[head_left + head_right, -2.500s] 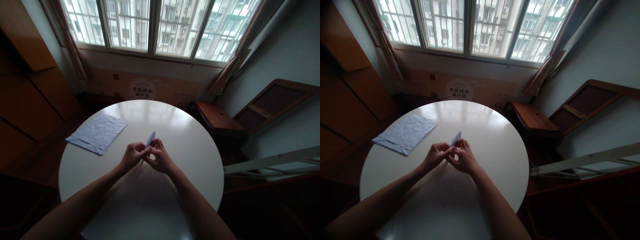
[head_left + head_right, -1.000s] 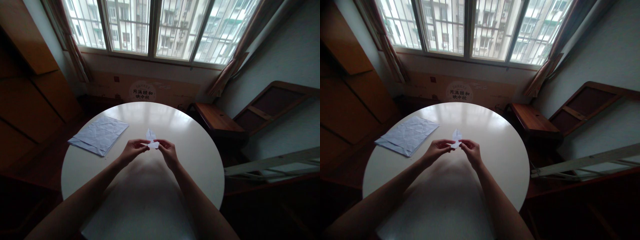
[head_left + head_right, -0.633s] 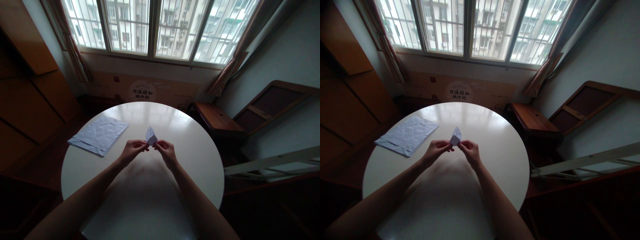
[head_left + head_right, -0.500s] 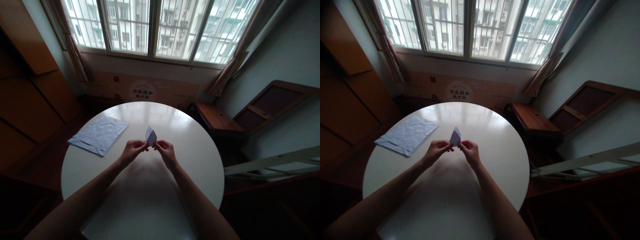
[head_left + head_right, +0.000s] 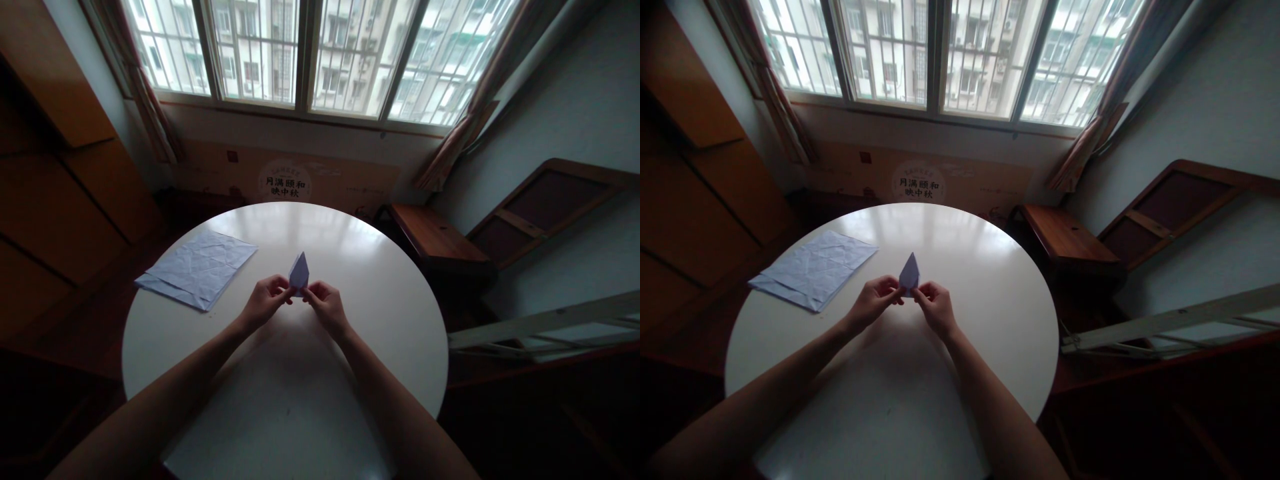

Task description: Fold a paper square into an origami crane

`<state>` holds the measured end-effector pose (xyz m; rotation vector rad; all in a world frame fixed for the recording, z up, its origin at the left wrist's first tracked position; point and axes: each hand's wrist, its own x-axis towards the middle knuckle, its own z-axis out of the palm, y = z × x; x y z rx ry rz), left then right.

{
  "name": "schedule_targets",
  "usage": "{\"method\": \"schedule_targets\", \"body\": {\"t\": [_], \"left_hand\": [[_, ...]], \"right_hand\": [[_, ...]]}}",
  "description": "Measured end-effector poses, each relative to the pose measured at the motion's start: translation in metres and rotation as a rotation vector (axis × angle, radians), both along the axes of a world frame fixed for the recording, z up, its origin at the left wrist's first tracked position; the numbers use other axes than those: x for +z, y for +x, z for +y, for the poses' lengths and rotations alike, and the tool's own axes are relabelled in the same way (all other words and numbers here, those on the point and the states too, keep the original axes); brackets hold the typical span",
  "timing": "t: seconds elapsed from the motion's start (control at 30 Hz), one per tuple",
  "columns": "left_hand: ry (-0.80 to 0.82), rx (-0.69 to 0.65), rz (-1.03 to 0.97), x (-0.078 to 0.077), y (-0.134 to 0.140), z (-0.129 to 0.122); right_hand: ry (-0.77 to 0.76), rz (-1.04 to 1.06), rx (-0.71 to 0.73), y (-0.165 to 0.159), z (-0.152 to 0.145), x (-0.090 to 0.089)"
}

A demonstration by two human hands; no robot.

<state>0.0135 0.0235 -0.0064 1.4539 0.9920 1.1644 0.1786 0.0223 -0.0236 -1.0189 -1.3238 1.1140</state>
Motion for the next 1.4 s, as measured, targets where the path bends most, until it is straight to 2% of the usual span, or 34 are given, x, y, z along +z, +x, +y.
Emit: {"method": "schedule_targets", "body": {"t": [0.67,0.83,0.9,1.0,1.2,1.4], "left_hand": [[-0.123,0.017,-0.145,-0.005,0.000,0.000],[-0.304,-0.049,-0.238,-0.008,-0.002,0.004],[-0.330,-0.052,-0.256,-0.010,-0.004,0.006],[-0.324,-0.032,-0.234,-0.011,-0.005,0.006],[-0.349,-0.092,-0.250,-0.011,-0.005,0.004],[-0.386,-0.090,-0.249,-0.008,-0.004,0.003]], "right_hand": [[-0.103,0.163,0.074,-0.001,-0.001,-0.002],[-0.198,0.144,0.228,0.001,0.000,-0.003],[-0.226,0.112,0.267,0.002,0.000,-0.003],[-0.246,0.088,0.256,0.002,0.000,-0.003],[-0.223,0.048,0.209,0.002,0.000,-0.003],[-0.225,0.066,0.223,0.001,-0.002,0.003]]}}
